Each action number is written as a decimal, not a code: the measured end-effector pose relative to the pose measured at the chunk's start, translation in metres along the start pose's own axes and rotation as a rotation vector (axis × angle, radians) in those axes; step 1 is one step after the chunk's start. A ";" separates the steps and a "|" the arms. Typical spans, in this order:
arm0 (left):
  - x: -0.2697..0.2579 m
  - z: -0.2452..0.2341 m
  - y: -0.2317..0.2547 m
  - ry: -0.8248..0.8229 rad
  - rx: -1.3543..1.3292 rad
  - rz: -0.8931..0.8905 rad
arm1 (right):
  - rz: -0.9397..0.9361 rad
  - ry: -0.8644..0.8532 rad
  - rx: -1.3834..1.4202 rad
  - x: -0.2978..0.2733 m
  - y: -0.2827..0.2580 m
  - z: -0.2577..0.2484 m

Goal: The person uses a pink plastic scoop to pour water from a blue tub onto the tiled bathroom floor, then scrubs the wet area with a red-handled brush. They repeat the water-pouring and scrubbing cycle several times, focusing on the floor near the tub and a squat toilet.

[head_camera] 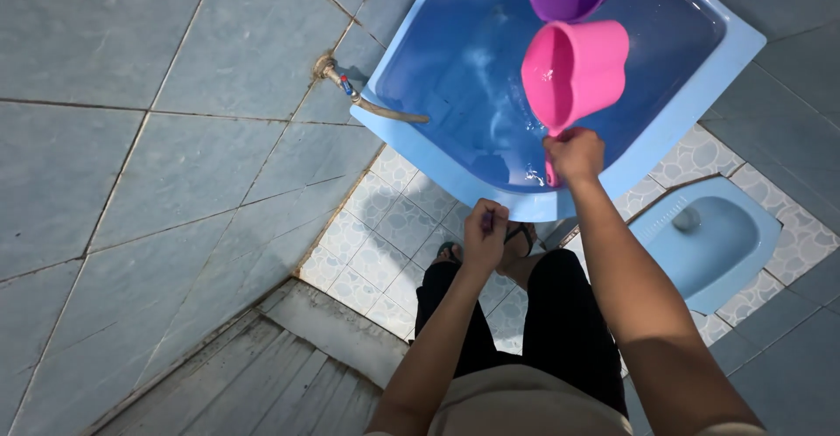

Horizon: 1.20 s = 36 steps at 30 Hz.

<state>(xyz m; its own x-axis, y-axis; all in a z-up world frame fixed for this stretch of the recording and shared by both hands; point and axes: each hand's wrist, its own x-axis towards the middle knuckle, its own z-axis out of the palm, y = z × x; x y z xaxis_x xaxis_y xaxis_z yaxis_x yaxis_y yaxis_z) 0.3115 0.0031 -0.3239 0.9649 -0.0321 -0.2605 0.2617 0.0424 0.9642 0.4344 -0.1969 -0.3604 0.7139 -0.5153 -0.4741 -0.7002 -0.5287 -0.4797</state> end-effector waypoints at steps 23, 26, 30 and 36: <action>-0.096 -0.145 0.095 0.123 -0.112 0.215 | -0.065 -0.293 0.594 -0.197 -0.003 -0.012; -0.130 -0.170 0.102 0.179 -0.089 0.134 | -0.039 -0.318 0.584 -0.256 -0.021 -0.035; -0.168 -0.194 0.124 0.238 -0.227 0.118 | -0.091 -0.369 0.630 -0.309 -0.011 -0.028; -0.235 -0.237 0.154 0.361 0.185 0.375 | -0.117 -0.494 0.552 -0.368 0.029 0.002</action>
<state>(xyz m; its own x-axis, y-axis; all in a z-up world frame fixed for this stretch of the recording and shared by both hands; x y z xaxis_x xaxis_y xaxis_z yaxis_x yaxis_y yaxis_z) 0.1293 0.2542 -0.1262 0.9453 0.2976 0.1339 -0.0781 -0.1921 0.9783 0.1517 -0.0213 -0.2010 0.7904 -0.0448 -0.6109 -0.6124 -0.0791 -0.7866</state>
